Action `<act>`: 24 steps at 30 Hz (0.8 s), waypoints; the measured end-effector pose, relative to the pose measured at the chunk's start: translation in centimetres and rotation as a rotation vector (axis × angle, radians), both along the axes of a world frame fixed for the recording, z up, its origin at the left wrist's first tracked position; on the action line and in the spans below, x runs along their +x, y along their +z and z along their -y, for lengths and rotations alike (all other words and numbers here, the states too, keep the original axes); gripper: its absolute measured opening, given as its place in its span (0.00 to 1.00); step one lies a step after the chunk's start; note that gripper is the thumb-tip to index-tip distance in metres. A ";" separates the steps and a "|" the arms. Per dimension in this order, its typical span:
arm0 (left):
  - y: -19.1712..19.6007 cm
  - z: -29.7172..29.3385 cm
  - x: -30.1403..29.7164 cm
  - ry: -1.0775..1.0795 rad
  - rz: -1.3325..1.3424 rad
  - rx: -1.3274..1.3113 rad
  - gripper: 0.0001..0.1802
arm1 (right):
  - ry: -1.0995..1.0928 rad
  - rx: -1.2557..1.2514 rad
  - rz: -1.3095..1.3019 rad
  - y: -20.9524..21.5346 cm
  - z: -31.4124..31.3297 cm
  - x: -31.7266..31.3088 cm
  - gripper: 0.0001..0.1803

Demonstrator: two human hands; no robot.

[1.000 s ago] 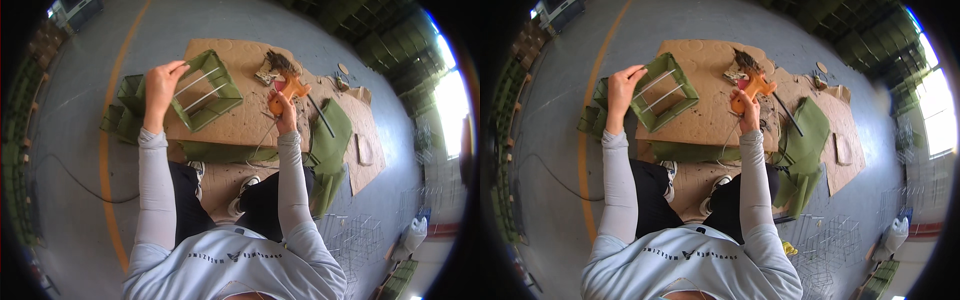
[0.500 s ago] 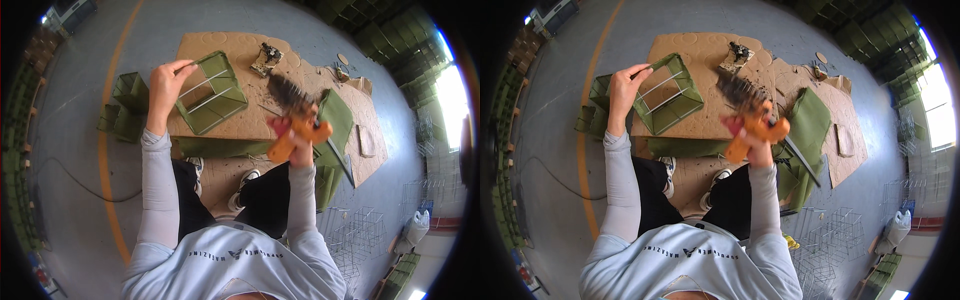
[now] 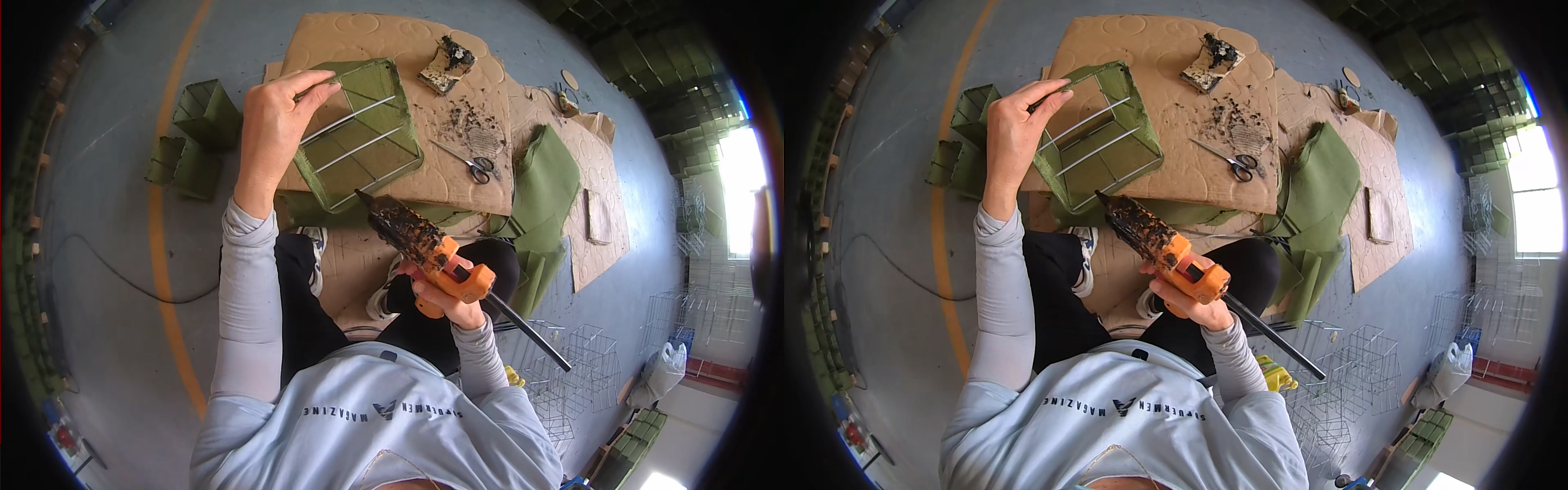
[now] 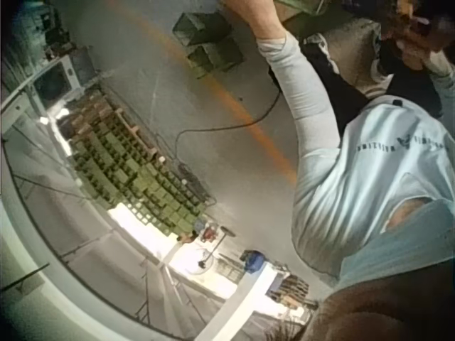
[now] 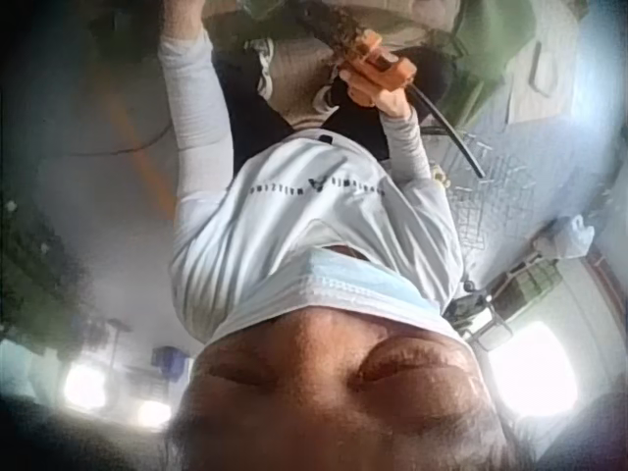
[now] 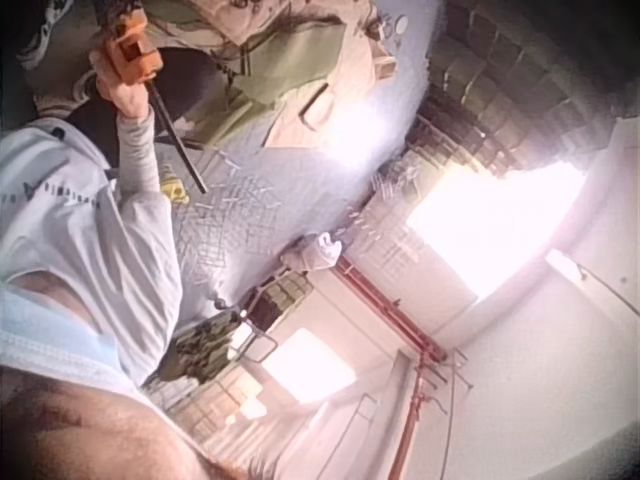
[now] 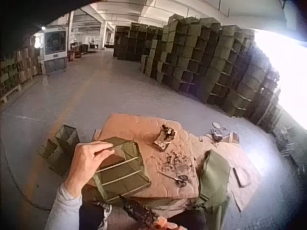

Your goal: Assembling storage bins by applying hot glue to wire frames and attaching green fabric panels.

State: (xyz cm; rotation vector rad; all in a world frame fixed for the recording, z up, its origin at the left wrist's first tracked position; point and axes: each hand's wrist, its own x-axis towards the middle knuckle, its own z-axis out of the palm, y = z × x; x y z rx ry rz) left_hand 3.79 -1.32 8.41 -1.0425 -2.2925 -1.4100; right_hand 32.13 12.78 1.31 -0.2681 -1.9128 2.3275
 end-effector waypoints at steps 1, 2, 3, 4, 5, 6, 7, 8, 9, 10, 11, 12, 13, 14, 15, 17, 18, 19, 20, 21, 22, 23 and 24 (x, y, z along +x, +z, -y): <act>-0.1 0.1 0.0 -0.003 -0.015 0.018 0.11 | -0.014 0.008 0.010 0.1 0.4 0.0 0.17; 0.0 0.1 0.0 -0.004 -0.015 0.012 0.11 | -0.015 0.001 0.010 -0.3 0.5 -0.1 0.17; 0.1 0.1 0.1 0.005 -0.008 -0.007 0.11 | 0.020 0.086 -0.039 -0.8 0.5 -0.2 0.17; 0.1 0.1 0.1 0.013 -0.002 -0.027 0.11 | 0.054 0.171 -0.088 -1.1 0.6 -0.3 0.17; 0.0 0.1 0.1 0.014 -0.001 -0.035 0.11 | 0.038 0.148 -0.066 -1.3 1.0 -0.2 0.15; -0.1 0.1 -0.1 0.000 -0.029 0.017 0.11 | 0.037 0.141 -0.065 -1.2 1.2 -0.3 0.15; -0.2 0.1 -0.2 -0.015 -0.058 0.067 0.11 | 0.048 0.106 -0.043 -1.2 1.4 -0.3 0.15; -0.3 0.2 -0.2 -0.016 -0.058 0.059 0.11 | 0.059 0.070 -0.022 -1.2 1.6 -0.4 0.15; -0.3 0.2 -0.2 -0.021 -0.051 0.067 0.11 | 0.055 0.062 -0.022 -0.9 1.7 -0.5 0.15; -0.4 0.2 -0.2 -0.026 -0.044 0.074 0.11 | 0.072 0.082 -0.008 -0.7 1.6 -0.6 0.16; -0.3 0.3 -0.1 -0.030 -0.044 0.065 0.11 | 0.089 0.101 0.005 -0.7 1.5 -0.7 0.17; -0.1 0.4 0.0 -0.027 0.010 0.040 0.11 | 0.084 0.091 0.004 -0.9 1.5 -0.8 0.17; 0.0 0.5 0.0 -0.023 0.064 0.014 0.12 | 0.086 0.182 -0.059 -1.1 1.6 -0.8 0.18; -0.1 0.5 -0.1 -0.029 0.063 0.004 0.12 | 0.086 0.272 -0.120 -1.3 1.6 -0.9 0.19; -0.3 0.5 -0.2 -0.024 0.035 0.040 0.11 | 0.081 0.264 -0.120 -1.3 1.6 -0.9 0.19; -0.4 0.5 -0.3 -0.026 0.007 0.069 0.11 | 0.149 0.319 -0.063 -0.8 1.5 -0.8 0.19; -0.3 0.6 -0.3 -0.012 0.011 0.054 0.11 | 0.144 0.309 -0.063 -0.6 1.6 -1.0 0.19; -0.2 0.6 -0.2 0.001 0.016 0.041 0.11 | 0.120 0.339 -0.068 -0.3 1.8 -1.3 0.15; -0.1 0.7 -0.1 -0.003 0.016 0.032 0.11 | 0.096 0.369 -0.072 -0.2 1.9 -1.5 0.12; -0.1 0.6 0.0 0.002 0.020 0.031 0.11 | 0.116 0.362 -0.003 -0.2 1.7 -1.4 0.12; -0.1 0.6 -0.1 0.008 0.025 0.030 0.11 | 0.111 0.358 -0.002 -0.2 1.7 -1.6 0.12; -0.3 0.5 -0.2 0.003 0.025 0.027 0.11 | 0.115 0.340 -0.047 0.0 1.6 -1.8 0.12; -0.5 0.5 -0.4 -0.005 0.014 0.049 0.11 | 0.118 0.323 -0.092 0.1 1.7 -1.9 0.12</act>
